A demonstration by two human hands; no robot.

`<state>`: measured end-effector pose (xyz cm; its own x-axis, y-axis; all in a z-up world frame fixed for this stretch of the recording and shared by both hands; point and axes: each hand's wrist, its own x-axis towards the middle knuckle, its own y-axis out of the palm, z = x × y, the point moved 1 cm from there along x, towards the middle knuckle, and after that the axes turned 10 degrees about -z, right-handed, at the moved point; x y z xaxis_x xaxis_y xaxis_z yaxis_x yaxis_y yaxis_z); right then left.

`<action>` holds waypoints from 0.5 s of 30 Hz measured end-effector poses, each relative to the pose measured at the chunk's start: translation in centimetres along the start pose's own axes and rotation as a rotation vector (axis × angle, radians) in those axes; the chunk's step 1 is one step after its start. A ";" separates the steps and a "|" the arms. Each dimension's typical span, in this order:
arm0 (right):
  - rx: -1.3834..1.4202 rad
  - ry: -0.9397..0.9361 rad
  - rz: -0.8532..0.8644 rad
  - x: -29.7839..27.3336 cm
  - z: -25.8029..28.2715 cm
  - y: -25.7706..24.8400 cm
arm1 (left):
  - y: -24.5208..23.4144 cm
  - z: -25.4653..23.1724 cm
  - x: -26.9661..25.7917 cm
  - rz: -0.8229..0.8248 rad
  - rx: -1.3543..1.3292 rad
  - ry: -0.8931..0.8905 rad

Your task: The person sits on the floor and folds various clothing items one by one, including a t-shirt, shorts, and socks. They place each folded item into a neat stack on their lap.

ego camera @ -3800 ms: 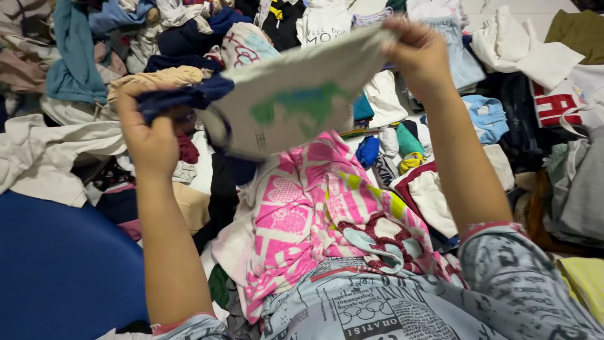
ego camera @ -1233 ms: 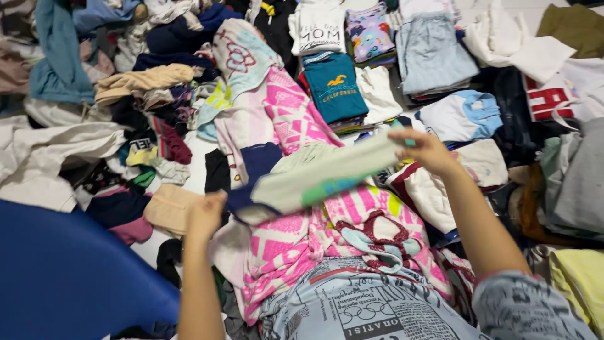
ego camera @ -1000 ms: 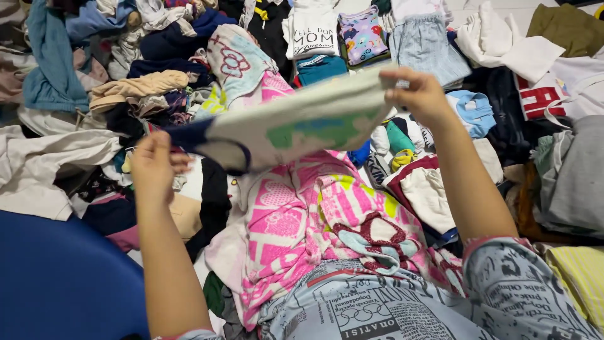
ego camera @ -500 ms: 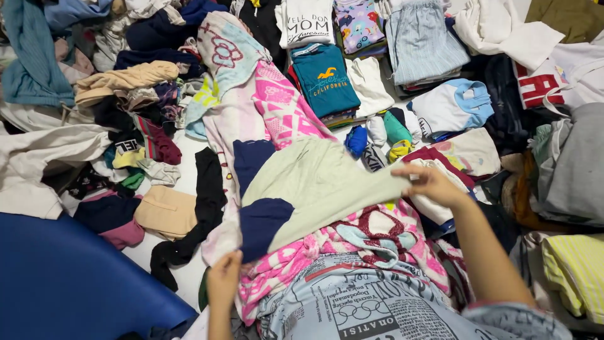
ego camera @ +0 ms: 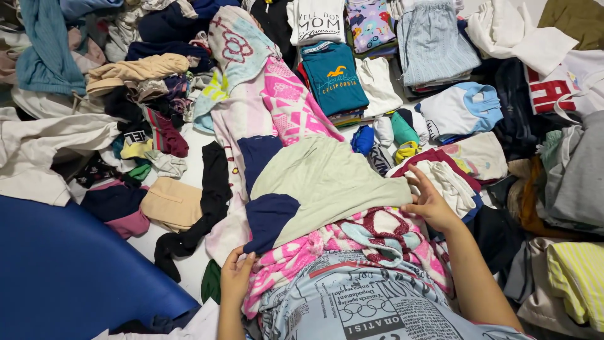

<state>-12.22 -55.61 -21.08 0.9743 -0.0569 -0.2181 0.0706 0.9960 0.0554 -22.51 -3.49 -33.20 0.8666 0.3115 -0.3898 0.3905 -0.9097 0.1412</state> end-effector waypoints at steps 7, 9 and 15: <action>0.017 0.024 0.003 -0.2 -0.8 0.3 | 2.0 0.5 -0.8 -0.069 0.251 0.176; -0.004 0.011 -0.028 0.0 -1.1 0.1 | 2.7 0.6 -1.3 -0.101 0.392 0.314; 0.143 -0.102 -0.057 0.6 -1.5 -1.8 | -0.3 -0.7 -1.1 0.136 0.165 0.212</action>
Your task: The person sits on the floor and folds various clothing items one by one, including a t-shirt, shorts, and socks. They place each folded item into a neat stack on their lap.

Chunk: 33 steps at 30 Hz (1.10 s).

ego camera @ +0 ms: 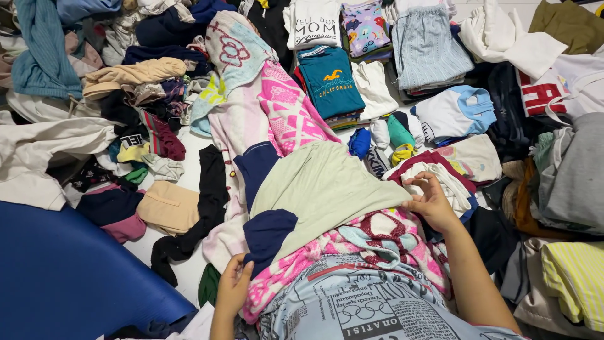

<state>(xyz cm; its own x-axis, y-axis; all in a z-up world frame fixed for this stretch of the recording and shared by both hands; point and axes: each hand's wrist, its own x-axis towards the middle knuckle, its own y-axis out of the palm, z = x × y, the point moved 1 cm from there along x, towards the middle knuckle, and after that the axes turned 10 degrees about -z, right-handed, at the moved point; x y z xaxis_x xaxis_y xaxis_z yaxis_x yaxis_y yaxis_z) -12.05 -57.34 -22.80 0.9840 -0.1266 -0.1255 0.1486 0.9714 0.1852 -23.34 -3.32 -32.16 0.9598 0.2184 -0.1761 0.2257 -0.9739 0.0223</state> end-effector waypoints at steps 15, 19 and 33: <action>-0.921 -0.613 0.199 -3.3 11.0 11.4 | 0.7 -0.1 1.0 -0.051 -0.164 -0.160; -0.215 -0.556 0.709 -9.0 17.8 18.3 | 1.7 0.1 1.5 -0.093 -0.111 -0.137; 0.072 -0.463 0.984 -11.8 16.6 22.2 | 1.0 3.1 1.9 -0.111 -0.005 -0.136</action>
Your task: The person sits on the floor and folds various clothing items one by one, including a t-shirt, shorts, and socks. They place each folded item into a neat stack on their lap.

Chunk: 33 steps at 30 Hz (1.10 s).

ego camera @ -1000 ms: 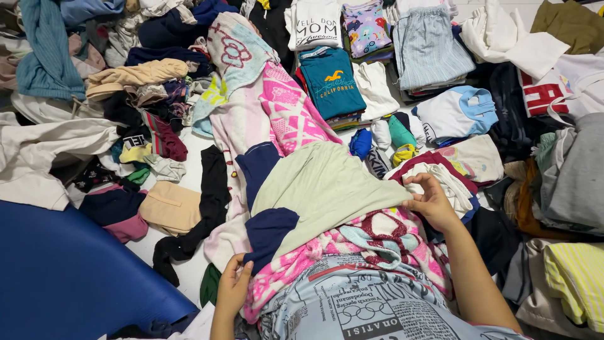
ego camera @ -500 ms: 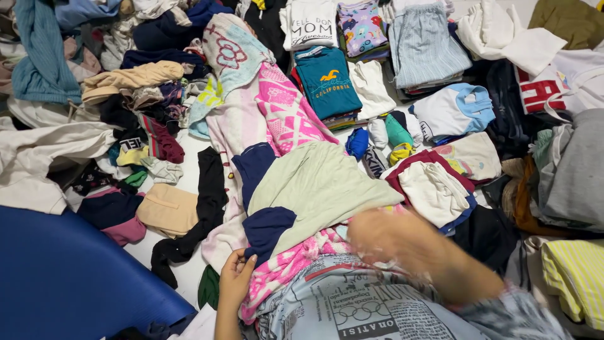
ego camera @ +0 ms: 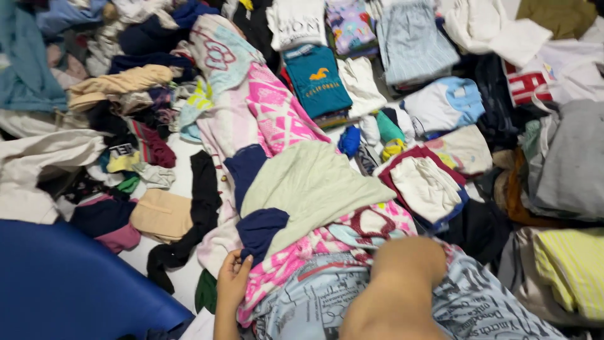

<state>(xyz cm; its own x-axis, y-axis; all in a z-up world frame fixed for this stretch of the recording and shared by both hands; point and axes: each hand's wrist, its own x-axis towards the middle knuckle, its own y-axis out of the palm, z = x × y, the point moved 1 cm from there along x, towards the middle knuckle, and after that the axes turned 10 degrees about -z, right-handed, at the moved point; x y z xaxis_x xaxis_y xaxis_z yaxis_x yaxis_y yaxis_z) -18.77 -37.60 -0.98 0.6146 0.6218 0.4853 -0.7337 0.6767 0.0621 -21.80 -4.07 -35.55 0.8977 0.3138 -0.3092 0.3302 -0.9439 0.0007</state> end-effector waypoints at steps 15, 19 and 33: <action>-1.090 0.636 -0.417 -12.3 -9.8 -14.3 | 0.9 -7.1 -2.7 0.101 -0.223 0.169; -1.128 0.578 -0.525 -14.1 -11.2 -14.9 | 1.6 -10.6 -3.6 0.038 0.172 0.346; -1.031 0.776 -0.502 -14.7 -8.6 -19.6 | 1.1 -13.6 -5.5 0.280 0.558 0.118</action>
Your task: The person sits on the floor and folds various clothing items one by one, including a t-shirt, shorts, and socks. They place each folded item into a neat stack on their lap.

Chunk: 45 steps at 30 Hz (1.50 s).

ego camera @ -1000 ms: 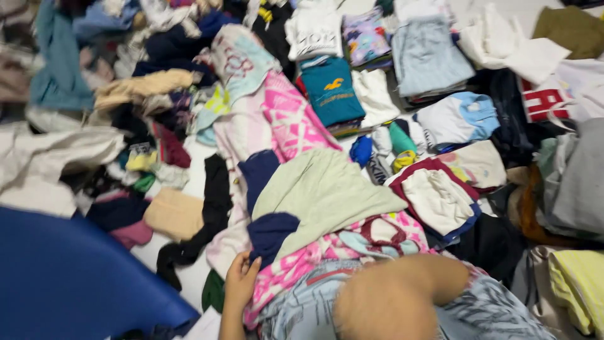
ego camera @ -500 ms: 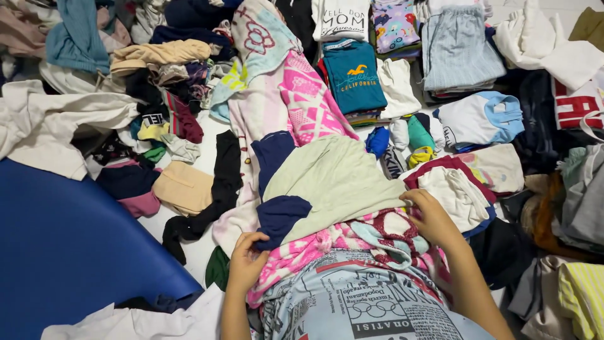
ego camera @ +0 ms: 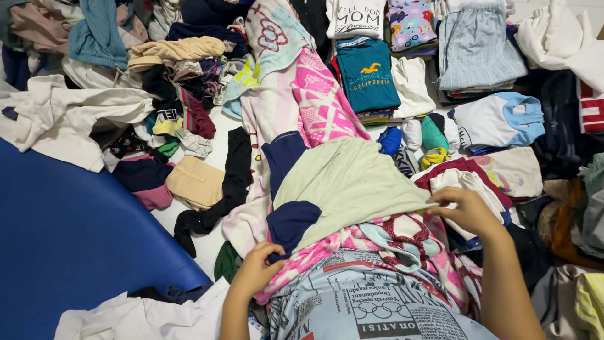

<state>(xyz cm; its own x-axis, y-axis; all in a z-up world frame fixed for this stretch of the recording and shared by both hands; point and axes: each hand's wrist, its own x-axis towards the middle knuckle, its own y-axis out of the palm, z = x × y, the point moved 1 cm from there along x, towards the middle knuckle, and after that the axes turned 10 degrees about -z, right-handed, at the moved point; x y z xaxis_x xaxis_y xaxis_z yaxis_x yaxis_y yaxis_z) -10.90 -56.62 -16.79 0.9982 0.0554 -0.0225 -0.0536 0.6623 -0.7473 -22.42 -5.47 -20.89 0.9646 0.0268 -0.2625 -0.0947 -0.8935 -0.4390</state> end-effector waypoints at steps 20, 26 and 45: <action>0.744 -0.387 -0.180 13.4 7.5 -8.1 | -12.9 -12.6 10.6 -0.338 -0.477 0.809; 0.288 -0.220 0.208 4.0 1.8 -7.2 | -7.6 -3.8 2.6 0.110 -0.249 0.424; 0.749 0.032 -0.128 14.9 1.3 5.5 | 0.6 1.6 17.4 -0.582 -0.829 -0.084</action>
<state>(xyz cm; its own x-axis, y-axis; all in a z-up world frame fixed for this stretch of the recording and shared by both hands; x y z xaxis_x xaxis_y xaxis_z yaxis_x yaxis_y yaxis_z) 3.61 -51.15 -20.34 0.9975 -0.0700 0.0065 0.0703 0.9930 -0.0953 -6.08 -4.87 -27.08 0.7828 0.5596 -0.2720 0.6156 -0.7603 0.2075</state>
